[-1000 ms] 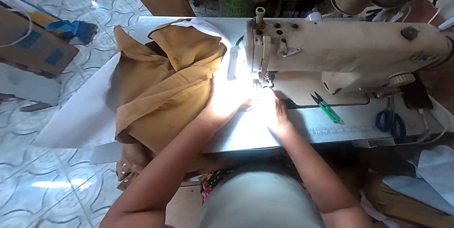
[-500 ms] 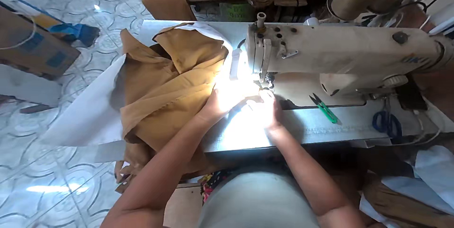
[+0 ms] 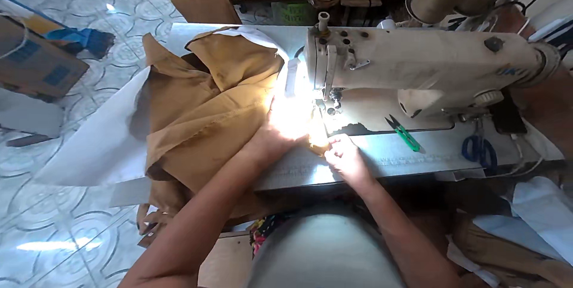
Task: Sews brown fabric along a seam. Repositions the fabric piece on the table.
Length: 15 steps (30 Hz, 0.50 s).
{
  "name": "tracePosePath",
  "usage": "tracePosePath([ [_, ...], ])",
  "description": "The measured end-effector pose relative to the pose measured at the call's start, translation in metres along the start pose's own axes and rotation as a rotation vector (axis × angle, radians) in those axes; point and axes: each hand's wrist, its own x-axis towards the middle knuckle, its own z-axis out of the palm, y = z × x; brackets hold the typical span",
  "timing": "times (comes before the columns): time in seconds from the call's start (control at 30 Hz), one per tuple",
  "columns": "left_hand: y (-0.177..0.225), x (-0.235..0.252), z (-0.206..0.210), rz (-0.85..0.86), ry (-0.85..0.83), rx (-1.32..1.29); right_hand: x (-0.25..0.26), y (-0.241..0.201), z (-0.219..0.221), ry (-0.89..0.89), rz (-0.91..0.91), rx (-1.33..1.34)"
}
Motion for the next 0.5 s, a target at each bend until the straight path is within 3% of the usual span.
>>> tracePosePath([
  [0.1, 0.01, -0.001, -0.001, -0.02, -0.054, 0.025, -0.002, -0.011, 0.008, 0.231, -0.218, -0.329],
  [0.2, 0.018, 0.001, -0.005, -0.059, -0.085, 0.046, 0.009, -0.023, 0.022, 0.376, -0.352, -0.376],
  [0.37, 0.022, -0.002, -0.004, -0.116, -0.068, 0.077, 0.026, -0.026, 0.029, 0.1, 0.005, -0.414],
  [0.5, 0.024, -0.003, -0.003, -0.114, -0.093, 0.046, 0.02, -0.025, 0.027, 0.159, -0.062, -0.474],
])
